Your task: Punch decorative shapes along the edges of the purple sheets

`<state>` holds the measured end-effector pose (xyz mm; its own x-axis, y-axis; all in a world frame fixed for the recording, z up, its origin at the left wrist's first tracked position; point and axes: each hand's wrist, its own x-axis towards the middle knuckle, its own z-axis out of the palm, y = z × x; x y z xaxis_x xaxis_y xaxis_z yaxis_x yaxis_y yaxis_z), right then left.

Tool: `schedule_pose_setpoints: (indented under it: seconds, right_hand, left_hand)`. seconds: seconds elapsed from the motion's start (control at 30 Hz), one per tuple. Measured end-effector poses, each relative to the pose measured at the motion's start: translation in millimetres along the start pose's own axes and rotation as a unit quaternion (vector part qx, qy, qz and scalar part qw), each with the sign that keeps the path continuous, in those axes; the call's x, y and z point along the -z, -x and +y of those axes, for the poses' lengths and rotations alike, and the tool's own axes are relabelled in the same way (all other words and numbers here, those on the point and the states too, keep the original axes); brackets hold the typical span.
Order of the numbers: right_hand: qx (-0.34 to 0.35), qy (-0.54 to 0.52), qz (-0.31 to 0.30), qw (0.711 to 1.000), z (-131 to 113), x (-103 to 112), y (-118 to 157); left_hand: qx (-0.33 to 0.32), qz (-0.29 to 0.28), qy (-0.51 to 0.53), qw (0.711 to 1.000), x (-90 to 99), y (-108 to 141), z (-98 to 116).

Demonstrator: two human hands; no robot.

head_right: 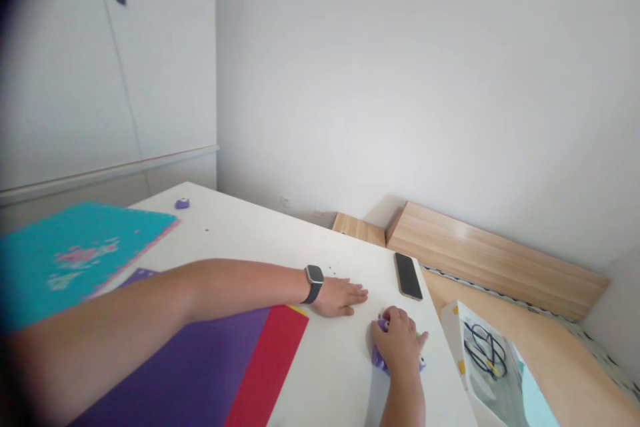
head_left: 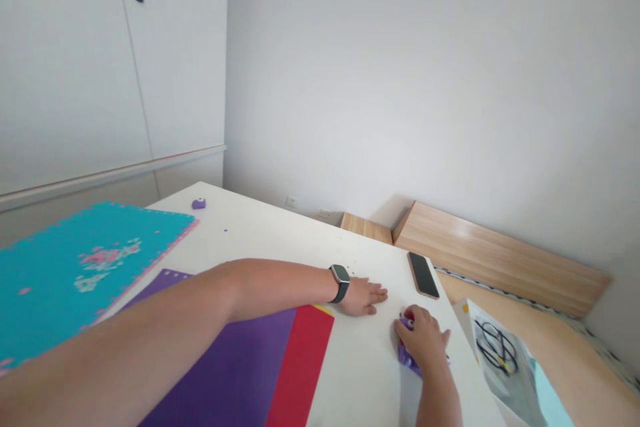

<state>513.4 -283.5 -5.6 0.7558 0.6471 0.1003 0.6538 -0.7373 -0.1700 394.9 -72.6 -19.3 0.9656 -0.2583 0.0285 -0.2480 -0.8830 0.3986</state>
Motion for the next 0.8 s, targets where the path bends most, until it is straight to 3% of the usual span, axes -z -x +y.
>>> schedule_pose_setpoints:
  seconds: [0.1,0.23,0.33,0.47,0.63,0.8]
  right_hand:
    - [0.025,-0.018,0.044,0.999,-9.2,1.7,-2.7]
    - [0.145,-0.124,0.143,0.971,-48.5,-5.9,-1.9]
    - [0.14,-0.138,0.101,0.975,-83.9,-22.4,3.6]
    - [0.122,-0.095,0.054,0.986,-118.0,-41.1,3.9]
    - [0.162,-0.056,0.016,0.985,-180.5,-42.9,-16.7]
    - [0.223,-0.059,0.0,0.973,-273.9,-48.4,-25.3]
  left_hand:
    - [0.028,-0.004,0.015,0.999,16.0,36.4,-15.7]
    - [0.069,0.011,0.057,0.996,46.9,72.6,-30.0]
    - [0.119,0.078,0.088,0.986,73.3,109.6,-38.0]
    - [0.199,0.194,0.106,0.955,97.3,184.7,-43.2]
    - [0.3,0.287,0.096,0.905,98.5,278.1,-33.6]
    - [0.324,0.306,0.094,0.89,71.3,328.8,8.2]
